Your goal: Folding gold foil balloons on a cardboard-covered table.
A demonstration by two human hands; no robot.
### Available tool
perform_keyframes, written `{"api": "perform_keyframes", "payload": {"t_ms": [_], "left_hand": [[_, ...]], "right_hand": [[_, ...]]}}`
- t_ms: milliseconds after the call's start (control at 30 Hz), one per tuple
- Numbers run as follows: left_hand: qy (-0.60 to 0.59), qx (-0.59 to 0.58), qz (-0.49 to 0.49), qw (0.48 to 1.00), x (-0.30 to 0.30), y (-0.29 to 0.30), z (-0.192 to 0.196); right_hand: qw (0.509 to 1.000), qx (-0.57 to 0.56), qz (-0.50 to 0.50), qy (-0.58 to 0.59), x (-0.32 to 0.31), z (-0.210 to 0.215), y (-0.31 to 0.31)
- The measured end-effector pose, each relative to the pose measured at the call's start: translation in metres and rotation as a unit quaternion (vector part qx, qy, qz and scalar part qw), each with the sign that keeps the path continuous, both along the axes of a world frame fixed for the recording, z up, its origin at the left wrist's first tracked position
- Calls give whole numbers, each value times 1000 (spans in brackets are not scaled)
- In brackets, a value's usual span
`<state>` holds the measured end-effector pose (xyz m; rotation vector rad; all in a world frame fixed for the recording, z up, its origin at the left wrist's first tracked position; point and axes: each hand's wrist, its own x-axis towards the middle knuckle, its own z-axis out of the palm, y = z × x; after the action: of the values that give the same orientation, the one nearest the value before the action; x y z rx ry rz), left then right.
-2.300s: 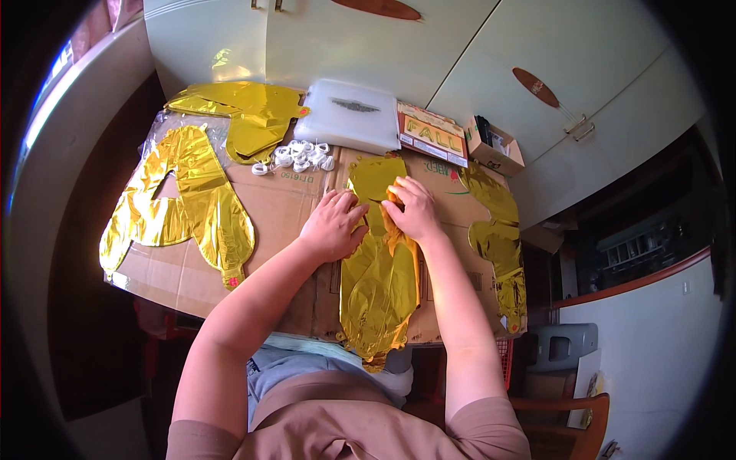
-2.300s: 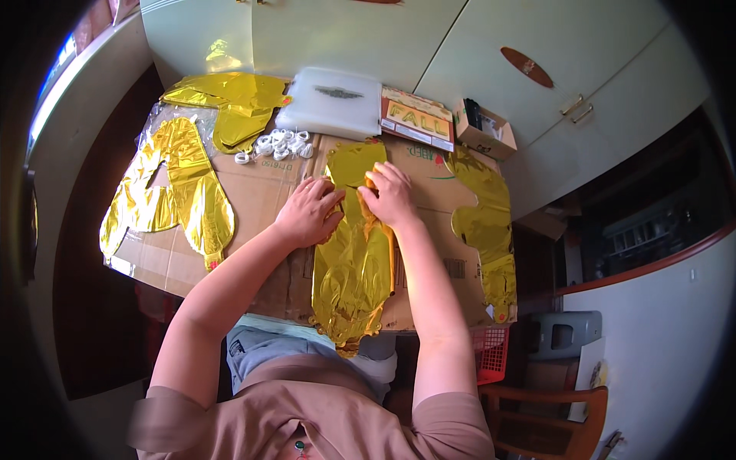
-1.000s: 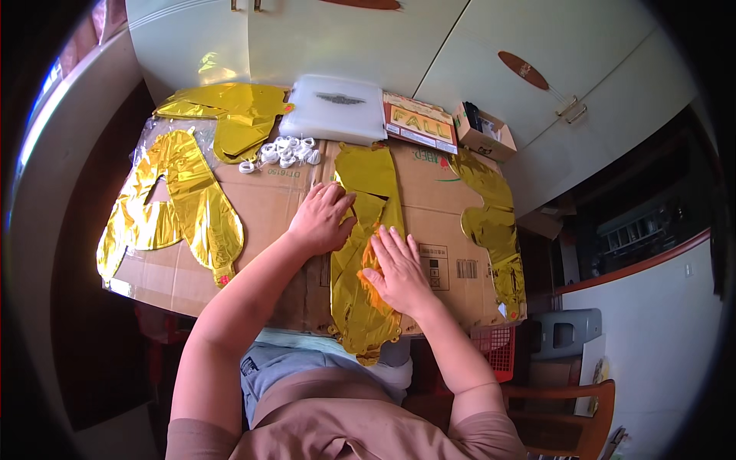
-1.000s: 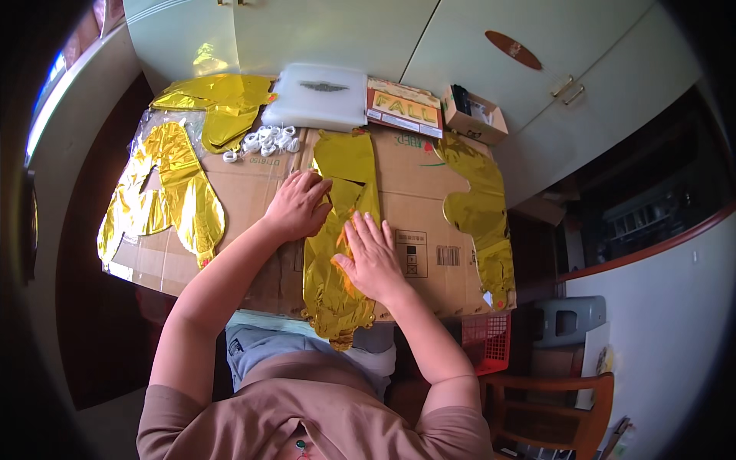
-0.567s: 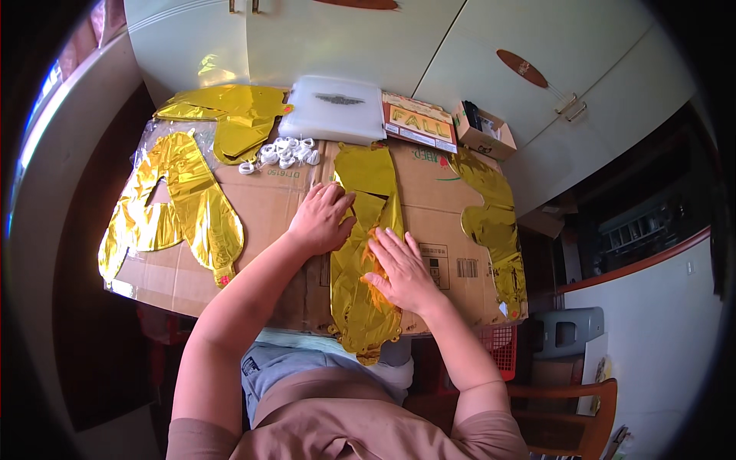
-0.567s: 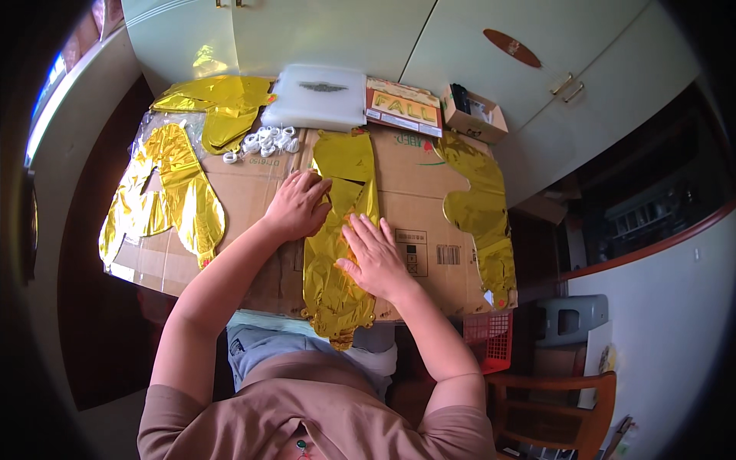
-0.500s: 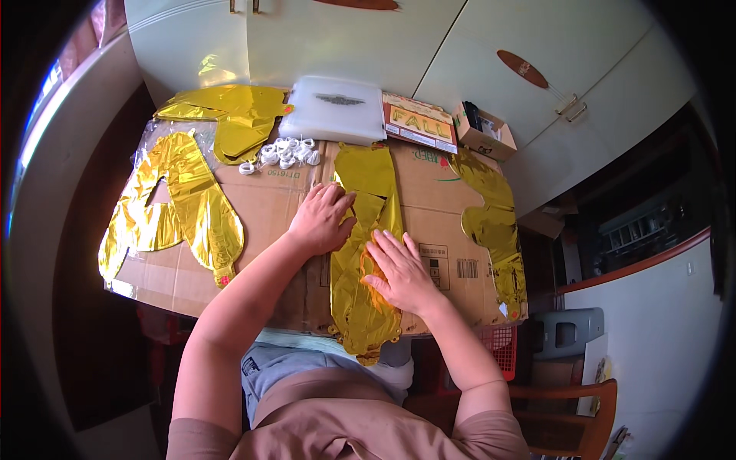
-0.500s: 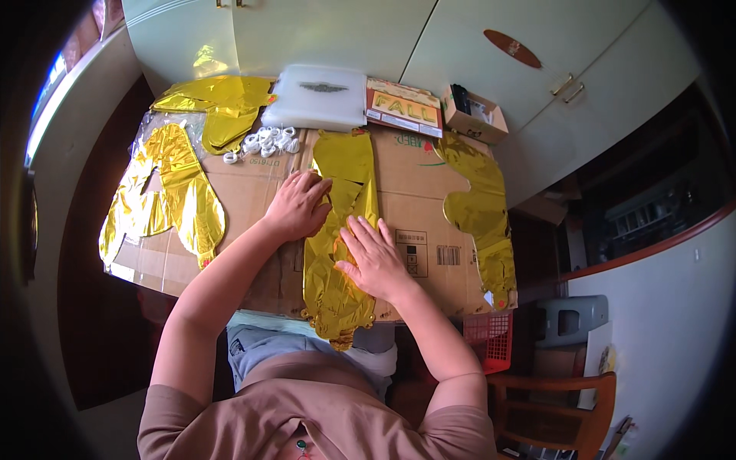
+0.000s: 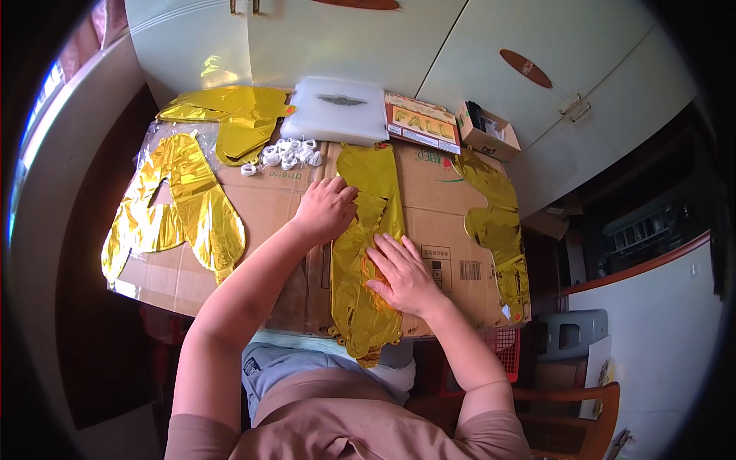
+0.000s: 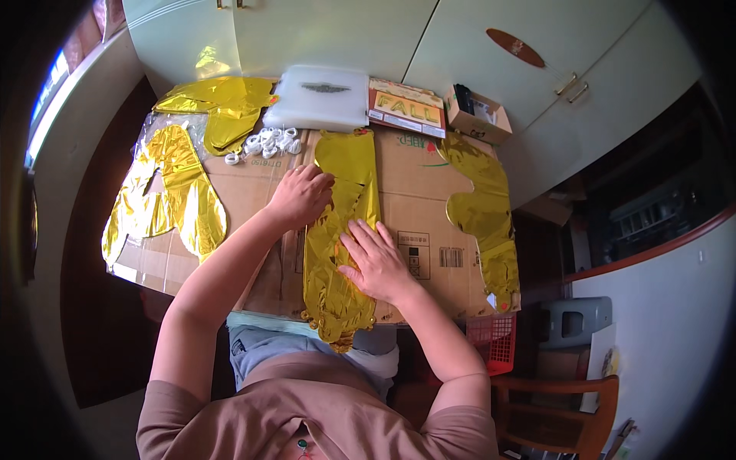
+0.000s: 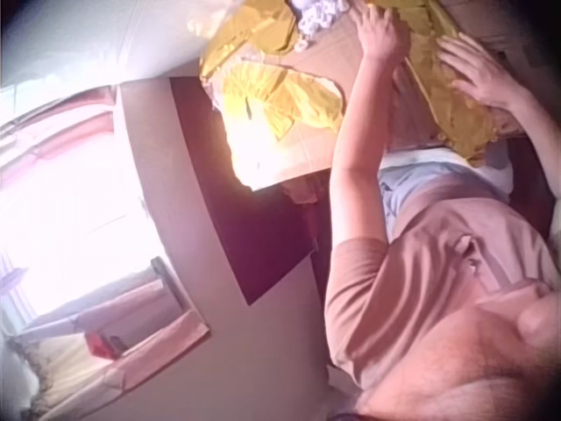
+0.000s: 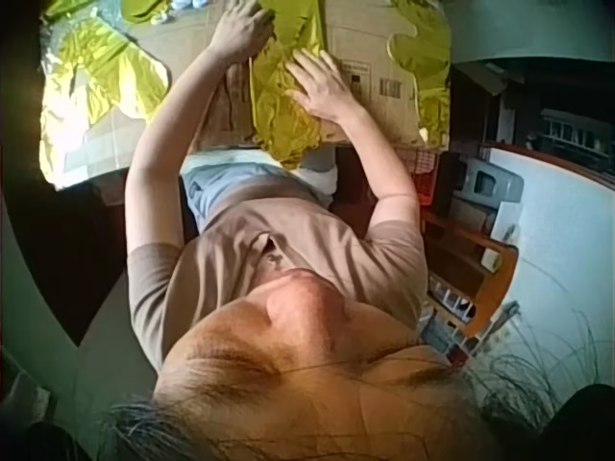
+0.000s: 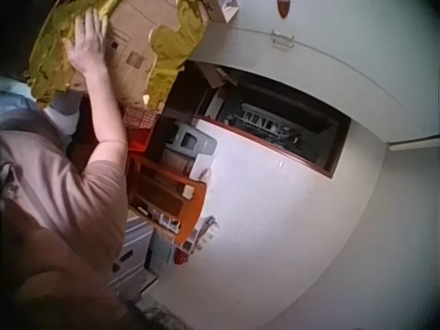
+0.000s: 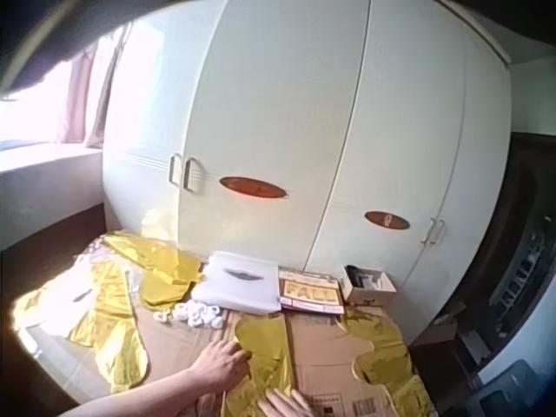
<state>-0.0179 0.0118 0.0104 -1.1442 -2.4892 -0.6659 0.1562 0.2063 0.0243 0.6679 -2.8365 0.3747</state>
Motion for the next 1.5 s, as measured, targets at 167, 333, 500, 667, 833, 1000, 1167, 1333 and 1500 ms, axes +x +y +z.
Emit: {"api": "perform_keyframes", "payload": {"t_ms": [167, 333, 500, 667, 833, 1000, 1167, 1333, 1500], "left_hand": [[53, 12, 2, 999, 1, 6, -4], [64, 0, -3, 998, 3, 6, 0], [75, -17, -8, 997, 1, 9, 8], [121, 47, -165, 978, -9, 23, 16], [65, 39, -301, 951, -18, 49, 11], [6, 47, -331, 943, -27, 56, 0], [-40, 32, -323, 945, -24, 55, 6], [-52, 5, -303, 952, -24, 52, 8], [-68, -13, -297, 953, -25, 52, 7]], "right_hand": [[1000, 1, 5, 9, 0, -1, 1], [1000, -6, 11, 8, -2, 2, 1], [1000, -10, 17, 7, -4, 5, 2], [1000, -20, 16, -1, -5, 6, 3], [999, -27, 17, -23, -6, 7, 3], [999, -41, 20, -21, -6, 4, 3], [999, -40, 13, -24, -4, 5, 5], [999, -46, 16, -22, -3, 3, 3], [998, -52, 20, -23, -5, 2, 4]]}}
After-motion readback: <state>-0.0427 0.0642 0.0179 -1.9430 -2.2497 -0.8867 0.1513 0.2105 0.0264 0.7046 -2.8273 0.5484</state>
